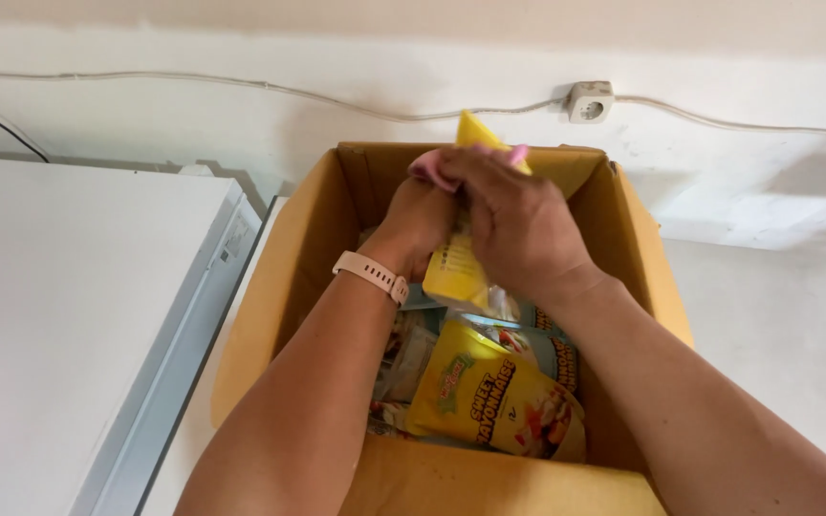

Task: Wiping down mayonnaise pouches from a cardboard box and arranging them neatly on a store shelf.

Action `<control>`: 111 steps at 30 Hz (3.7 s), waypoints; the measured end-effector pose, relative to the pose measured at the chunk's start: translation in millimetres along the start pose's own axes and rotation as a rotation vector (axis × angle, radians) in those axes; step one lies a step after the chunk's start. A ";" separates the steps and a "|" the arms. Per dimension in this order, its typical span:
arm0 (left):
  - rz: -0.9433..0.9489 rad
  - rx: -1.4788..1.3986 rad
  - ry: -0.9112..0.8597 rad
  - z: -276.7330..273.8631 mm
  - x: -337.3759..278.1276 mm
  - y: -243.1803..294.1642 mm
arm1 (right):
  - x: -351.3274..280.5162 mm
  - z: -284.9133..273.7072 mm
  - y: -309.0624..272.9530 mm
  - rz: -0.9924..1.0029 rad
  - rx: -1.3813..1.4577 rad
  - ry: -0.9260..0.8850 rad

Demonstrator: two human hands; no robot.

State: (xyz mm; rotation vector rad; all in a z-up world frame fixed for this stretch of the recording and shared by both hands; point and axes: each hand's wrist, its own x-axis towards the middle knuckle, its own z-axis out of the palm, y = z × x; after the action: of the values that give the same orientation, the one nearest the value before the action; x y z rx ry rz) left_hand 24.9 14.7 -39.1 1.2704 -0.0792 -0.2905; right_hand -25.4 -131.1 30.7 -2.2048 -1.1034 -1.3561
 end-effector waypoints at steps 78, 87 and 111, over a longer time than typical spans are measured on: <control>0.579 0.609 0.624 27.4 -33.0 46.6 | 11.0 -11.3 19.2 0.815 0.393 -0.118; 0.352 0.233 0.239 15.4 -17.3 42.7 | 2.0 -9.6 22.3 0.333 0.519 -0.424; 0.356 -0.038 -0.021 -2.9 -20.0 43.0 | -30.9 2.4 46.7 0.746 0.549 0.105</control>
State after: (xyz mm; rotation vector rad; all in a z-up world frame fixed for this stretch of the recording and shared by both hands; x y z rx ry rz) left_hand 13.6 33.9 2.8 1.1915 -0.3128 0.0014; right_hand 3.6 -173.5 8.3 -1.8117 -0.4401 -0.7201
